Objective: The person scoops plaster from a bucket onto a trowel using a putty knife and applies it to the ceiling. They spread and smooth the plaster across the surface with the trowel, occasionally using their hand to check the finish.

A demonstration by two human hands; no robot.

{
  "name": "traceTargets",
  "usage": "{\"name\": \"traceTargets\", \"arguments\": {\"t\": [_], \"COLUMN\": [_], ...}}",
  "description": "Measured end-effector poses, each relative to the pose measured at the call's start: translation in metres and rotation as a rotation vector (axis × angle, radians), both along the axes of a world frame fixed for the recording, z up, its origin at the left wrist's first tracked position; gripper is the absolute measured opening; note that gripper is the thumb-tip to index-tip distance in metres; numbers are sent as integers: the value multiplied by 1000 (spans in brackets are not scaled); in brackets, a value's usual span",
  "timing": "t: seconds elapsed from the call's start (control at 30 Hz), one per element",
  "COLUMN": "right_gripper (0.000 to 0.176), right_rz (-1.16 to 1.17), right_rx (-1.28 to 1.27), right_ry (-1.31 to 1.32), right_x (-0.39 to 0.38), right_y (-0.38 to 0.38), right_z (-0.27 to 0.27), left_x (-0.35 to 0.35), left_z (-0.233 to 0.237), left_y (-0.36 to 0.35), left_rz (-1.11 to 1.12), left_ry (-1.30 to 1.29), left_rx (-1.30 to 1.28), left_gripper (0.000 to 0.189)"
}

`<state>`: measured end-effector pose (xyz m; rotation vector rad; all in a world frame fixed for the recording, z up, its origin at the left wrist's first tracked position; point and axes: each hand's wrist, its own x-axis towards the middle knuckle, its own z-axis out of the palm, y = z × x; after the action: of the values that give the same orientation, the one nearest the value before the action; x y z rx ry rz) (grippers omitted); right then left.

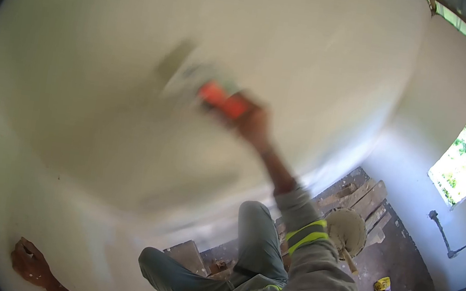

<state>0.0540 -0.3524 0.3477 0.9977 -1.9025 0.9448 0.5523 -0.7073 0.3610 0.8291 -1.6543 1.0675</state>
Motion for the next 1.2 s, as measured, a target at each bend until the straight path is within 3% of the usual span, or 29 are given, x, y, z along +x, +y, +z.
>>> {"name": "traceTargets", "arguments": {"t": [0.03, 0.07, 0.1, 0.13, 0.23, 0.3, 0.37, 0.4, 0.43, 0.47, 0.5, 0.53, 0.6, 0.67, 0.7, 0.77, 0.87, 0.9, 0.97, 1.0, 1.03, 1.13, 1.2], "right_gripper": [12, 10, 9, 12, 18, 14, 32, 33, 34, 35, 32, 28, 26, 29, 30, 34, 42, 43, 41, 30, 30, 28, 34], "right_rz": [142, 64, -36, -232, 49, 113, 38, -184, -17, 74, 149, 211, 223, 276, 302, 325, -22, -43, -215, -240, -267, -184, -177], "right_rx": [-337, -360, -426, -450, -560, -382, -46, 209, 97, 255, 267, 320, 573, 677, 719, 776, 445, 253, 298, 299, 300, 408, 535], "right_ry": [-322, -13, 75, -192, -526, -198, 54, 232, 286, 62, -2, 89, -5, -72, -94, -117, 546, 596, 555, 521, 481, 334, 475], "right_x": [-42, -88, -111, -123, -110, -84, -59, -24, 12, 50, 63, 78, 86, 100, 100, 97, 9, -27, -20, 0, 15, 12, -13], "right_y": [39, 72, 94, 107, 84, 26, -38, -77, -110, -137, -162, -171, -179, -155, -144, -110, -52, -40, -28, -31, -39, -52, -46], "right_z": [18, 38, 64, 86, 119, 105, 72, 45, 17, -2, -50, -78, -134, -128, -114, -30, 72, 111, 197, 230, 250, 243, 191], "left_x": [-3, -2, -1, 3, -2, -2, -1, -3, -2, -2, 0, 6, 8, 10, 13, 14, 13, 13, 14, 14, 14, 14, 23], "left_z": [0, 0, 0, -2, -1, -1, -2, -3, -4, -5, -6, -7, -10, -9, -5, -9, -12, -13, -16, -15, -13, -15, -20], "left_y": [0, 1, 3, 0, -1, 1, -5, -4, -4, -5, -4, -3, -4, -5, -6, -4, -1, -2, -7, -7, -8, -9, -17], "left_rz": [-9, -12, 7, 35, -5, -5, -52, -59, -68, -64, -57, -47, -58, -97, -136, -213, -169, -174, -180, -183, -188, -148, -164], "left_ry": [11, 14, 2, -13, 1, 25, 24, 26, 25, 11, 5, -6, 17, 10, 18, 51, 66, 69, 80, 69, 53, 22, -8], "left_rx": [-21, -38, 0, 39, -22, -13, -82, -94, -102, -67, -30, 8, 16, -7, -42, -81, 33, 30, 18, -7, -34, -50, -16], "left_gripper": [16, 16, 17, 18, 19, 19, 20, 22, 23, 25, 27, 29, 29, 28, 28, 27, 27, 26, 25, 25, 24, 23, 22]}}
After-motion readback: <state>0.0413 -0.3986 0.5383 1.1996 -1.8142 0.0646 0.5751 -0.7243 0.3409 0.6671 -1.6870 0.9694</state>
